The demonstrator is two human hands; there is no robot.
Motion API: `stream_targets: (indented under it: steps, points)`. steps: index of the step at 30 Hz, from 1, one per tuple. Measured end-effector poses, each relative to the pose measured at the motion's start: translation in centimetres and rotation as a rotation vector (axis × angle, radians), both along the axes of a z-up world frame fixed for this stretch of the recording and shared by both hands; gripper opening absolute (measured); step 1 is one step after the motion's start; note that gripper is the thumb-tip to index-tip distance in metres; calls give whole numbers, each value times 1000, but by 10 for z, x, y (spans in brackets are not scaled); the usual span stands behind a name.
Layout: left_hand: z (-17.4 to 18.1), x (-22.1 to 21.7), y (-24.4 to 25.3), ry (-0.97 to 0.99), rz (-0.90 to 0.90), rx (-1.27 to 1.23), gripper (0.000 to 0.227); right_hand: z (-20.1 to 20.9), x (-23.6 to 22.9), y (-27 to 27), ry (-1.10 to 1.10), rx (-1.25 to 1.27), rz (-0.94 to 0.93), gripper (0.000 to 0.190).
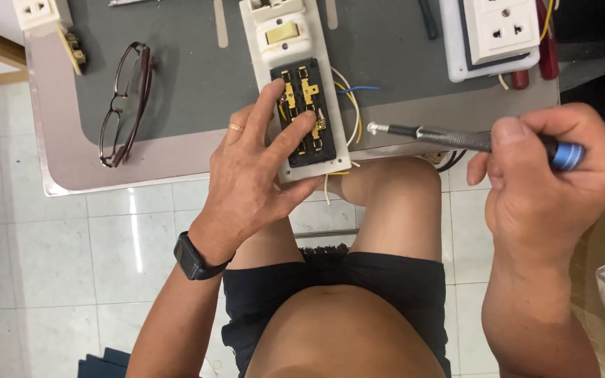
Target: The person assembles a multi-socket power strip by inserting a black internal module into a white plastic housing, securing it with a screwdriver, and attaching a front socket faceplate. The person then handles a separate white panel with three black switches.
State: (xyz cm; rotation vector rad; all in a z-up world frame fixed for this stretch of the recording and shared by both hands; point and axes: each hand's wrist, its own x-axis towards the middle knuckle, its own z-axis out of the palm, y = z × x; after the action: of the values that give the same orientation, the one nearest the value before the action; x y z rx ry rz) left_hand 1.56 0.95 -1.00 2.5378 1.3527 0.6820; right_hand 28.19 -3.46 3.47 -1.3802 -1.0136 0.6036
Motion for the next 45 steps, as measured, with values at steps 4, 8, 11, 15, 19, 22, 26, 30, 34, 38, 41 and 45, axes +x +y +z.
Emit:
stream_targets:
  steps: [4,8,11,15,19,22,26,30,34,38,41,45]
  points:
    - [2,0,0,14,5,-2,74,3,-8,-2,32,-6,101,14]
    - [1,0,1,2,0,-7,72,-1,-17,0,82,-49,122,13]
    - [2,0,1,14,7,10,75,-4,-24,2,87,-48,141,14]
    - [0,-1,1,-8,-3,19,72,-8,-28,4,129,-86,131,17]
    - [-1,-2,1,-11,-12,18,75,-13,-26,5,103,-75,161,18]
    - [-3,-4,1,-17,-25,26,72,-16,-27,6,96,-64,162,18]
    - [0,-2,2,-10,-12,15,78,-23,-25,4,79,-55,170,18]
    - [-1,-2,3,-15,-2,15,77,-20,-26,0,41,-126,53,16]
    - [-2,-2,2,-14,2,26,78,-11,-26,-2,-144,-118,98,16]
    - [4,-1,2,-3,8,-9,76,3,-32,-3,-273,-66,157,16]
    - [3,-2,2,-4,-5,-3,77,14,-33,-5,-373,-98,132,17]
    - [1,-1,2,-12,-4,8,73,23,-31,-6,-516,-121,166,16]
